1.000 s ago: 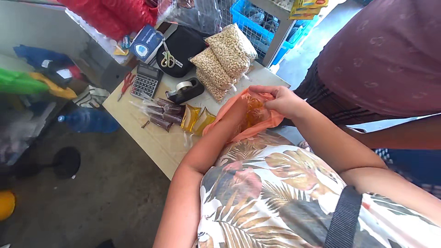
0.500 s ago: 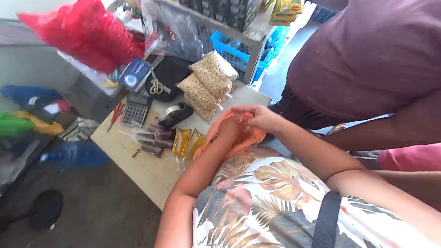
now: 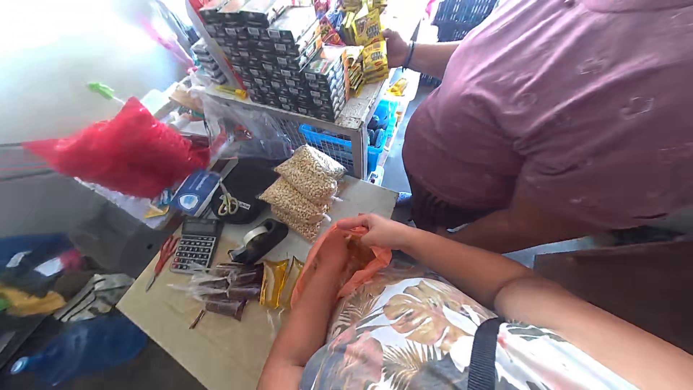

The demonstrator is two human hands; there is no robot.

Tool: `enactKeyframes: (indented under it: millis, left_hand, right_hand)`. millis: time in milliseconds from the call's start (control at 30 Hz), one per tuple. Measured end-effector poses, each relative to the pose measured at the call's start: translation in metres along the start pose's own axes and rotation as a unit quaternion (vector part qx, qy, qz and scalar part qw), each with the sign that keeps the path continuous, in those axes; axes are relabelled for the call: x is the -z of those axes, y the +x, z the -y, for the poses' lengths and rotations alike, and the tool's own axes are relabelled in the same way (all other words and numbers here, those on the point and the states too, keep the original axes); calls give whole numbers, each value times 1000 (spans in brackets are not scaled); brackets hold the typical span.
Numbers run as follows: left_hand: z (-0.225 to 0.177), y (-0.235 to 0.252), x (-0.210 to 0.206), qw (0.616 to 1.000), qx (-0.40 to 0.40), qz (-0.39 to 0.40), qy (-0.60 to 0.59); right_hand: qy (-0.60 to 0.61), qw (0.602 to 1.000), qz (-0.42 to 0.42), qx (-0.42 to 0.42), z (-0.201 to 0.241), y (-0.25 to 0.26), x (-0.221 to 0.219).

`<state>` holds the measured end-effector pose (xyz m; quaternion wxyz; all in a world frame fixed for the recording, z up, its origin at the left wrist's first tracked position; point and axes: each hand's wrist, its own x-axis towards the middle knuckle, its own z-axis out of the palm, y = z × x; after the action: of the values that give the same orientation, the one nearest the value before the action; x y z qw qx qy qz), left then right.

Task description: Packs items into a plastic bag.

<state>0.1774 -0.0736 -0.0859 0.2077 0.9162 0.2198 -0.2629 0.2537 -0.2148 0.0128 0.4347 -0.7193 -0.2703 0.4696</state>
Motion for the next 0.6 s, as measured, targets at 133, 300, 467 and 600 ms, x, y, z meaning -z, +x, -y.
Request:
enactKeyframes:
  millis: [133, 300, 467, 600]
  left_hand:
    - [7, -17, 8, 996, -18, -16, -83]
    - [12, -21, 4, 999, -33, -7, -30]
    - [-5, -45, 27, 998, -46, 50, -10]
    - [11, -38, 15, 998, -27, 33, -41]
  right_hand:
    - [10, 1000, 6, 16, -3, -1, -1]
    - [57, 998, -1, 2, 0, -8, 0]
    - [40, 999, -23, -17, 3, -9, -3]
    - [42, 999, -13, -2, -9, -2, -8]
